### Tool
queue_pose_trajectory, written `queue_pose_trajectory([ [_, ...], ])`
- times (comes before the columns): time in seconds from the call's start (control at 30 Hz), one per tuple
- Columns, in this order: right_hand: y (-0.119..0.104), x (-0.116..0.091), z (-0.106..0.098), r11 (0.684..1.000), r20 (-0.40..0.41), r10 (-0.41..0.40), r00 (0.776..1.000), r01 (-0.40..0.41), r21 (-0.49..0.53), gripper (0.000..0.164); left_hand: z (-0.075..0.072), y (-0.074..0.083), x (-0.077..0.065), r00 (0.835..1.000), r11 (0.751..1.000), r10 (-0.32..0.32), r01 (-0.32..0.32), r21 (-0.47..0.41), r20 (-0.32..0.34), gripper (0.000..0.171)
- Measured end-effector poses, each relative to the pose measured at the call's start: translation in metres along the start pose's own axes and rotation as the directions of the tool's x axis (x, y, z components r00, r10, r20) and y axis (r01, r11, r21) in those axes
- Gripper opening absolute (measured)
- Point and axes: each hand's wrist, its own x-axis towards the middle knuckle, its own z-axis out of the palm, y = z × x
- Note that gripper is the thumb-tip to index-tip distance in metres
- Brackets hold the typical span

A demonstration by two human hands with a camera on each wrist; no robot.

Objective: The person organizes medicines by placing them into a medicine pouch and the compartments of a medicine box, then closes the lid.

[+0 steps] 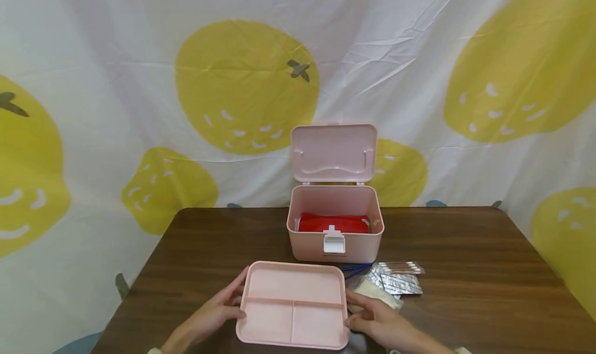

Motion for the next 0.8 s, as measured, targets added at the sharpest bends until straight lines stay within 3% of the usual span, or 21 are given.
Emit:
queue_pose_trajectory([
  [0.1,0.002,0.0,0.0,0.999,-0.016,-0.015,1.0,0.015,-0.038,0.064,0.0,-0.001,0.002,0.998,0.989,0.007,0.003,0.15,-0.068,0.093],
  [0.17,0.004,0.001,-0.001,0.999,-0.019,-0.02,1.0,0.019,-0.047,0.064,-0.001,-0.003,0.003,0.998,0.981,0.017,-0.004,0.195,-0.068,0.094],
  [0.4,0.005,0.001,-0.001,0.999,-0.019,-0.02,1.0,0.02,-0.03,0.064,-0.005,-0.01,0.007,1.0,0.968,0.022,-0.018,0.249,-0.013,0.095],
  [0.57,0.002,0.001,-0.003,0.999,-0.013,-0.009,1.0,0.009,-0.037,0.063,-0.004,-0.011,0.008,0.998,0.949,-0.01,0.027,0.313,-0.056,0.089],
  [0.8,-0.01,-0.008,-0.022,0.998,-0.085,0.056,0.995,-0.058,-0.016,0.053,-0.001,-0.004,0.014,0.996,0.913,-0.038,0.068,0.402,-0.082,0.083],
])
